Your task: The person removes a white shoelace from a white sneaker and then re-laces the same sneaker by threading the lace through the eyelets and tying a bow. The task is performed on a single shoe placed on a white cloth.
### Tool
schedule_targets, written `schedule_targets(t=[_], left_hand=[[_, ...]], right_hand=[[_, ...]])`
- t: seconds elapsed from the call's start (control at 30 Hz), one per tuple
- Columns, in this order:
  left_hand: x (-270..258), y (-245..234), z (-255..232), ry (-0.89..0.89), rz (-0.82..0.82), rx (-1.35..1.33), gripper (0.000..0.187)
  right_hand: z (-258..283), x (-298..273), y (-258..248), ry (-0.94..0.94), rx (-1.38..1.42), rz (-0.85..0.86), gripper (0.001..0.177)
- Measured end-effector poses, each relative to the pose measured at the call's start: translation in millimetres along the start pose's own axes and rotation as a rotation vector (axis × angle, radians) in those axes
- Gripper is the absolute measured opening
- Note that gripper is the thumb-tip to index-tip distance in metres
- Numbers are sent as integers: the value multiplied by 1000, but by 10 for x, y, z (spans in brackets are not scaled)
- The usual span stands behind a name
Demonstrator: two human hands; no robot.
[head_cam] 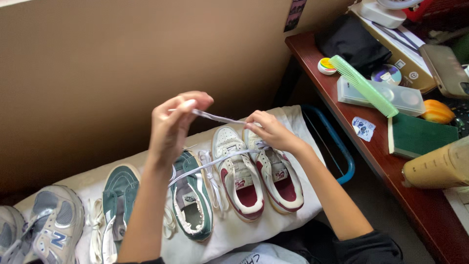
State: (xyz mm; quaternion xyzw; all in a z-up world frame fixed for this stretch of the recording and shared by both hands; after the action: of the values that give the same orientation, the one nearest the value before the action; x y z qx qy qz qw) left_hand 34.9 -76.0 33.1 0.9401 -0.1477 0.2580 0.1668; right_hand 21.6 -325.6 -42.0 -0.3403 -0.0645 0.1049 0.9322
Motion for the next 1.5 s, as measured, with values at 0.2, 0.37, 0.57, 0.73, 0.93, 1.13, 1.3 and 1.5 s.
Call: schedule_targets(t=[0.2, 0.37, 0.57, 0.73, 0.93, 1.13, 1.3, 1.5], left_hand=[[44, 360, 230, -109, 45, -33, 27], [14, 681, 494, -148, 184, 71, 18], [-25, 730, 596, -42, 365, 396, 16], [-119, 764, 822, -178, 382, 364, 17], [-290, 1083, 1206, -293, 439, 339, 16], [-402, 1159, 1386, -270, 488, 569, 20], [-464, 1100, 1443, -247, 454, 666, 22], [-344, 985, 1297, 119, 301, 1093, 16]], right_hand=[[83, -282, -156, -32, -67, -100, 27], [-218, -611, -342, 105, -66, -175, 26], [-705, -1115, -379, 454, 38, -421, 23], [-831, -1246, -320, 431, 80, -463, 25], [-602, -1143, -130, 556, 122, -336, 37], [-140, -1141, -145, 462, -33, -311, 42], [-2, -1127, -87, 379, -239, -363, 30], [-126, -959, -76, 478, -277, -266, 35]])
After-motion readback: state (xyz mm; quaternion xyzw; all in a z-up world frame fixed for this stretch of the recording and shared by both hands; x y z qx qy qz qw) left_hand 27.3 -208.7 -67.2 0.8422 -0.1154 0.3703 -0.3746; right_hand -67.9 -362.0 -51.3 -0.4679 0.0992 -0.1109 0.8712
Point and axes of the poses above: each hand's wrist, its own x-axis towards the middle knuckle, its own y-axis out of the palm, z = x × y, the point moved 5 cm from there along x, towards the middle knuckle, and after that the axes turned 14 degrees about y, right-handed, at the moved point
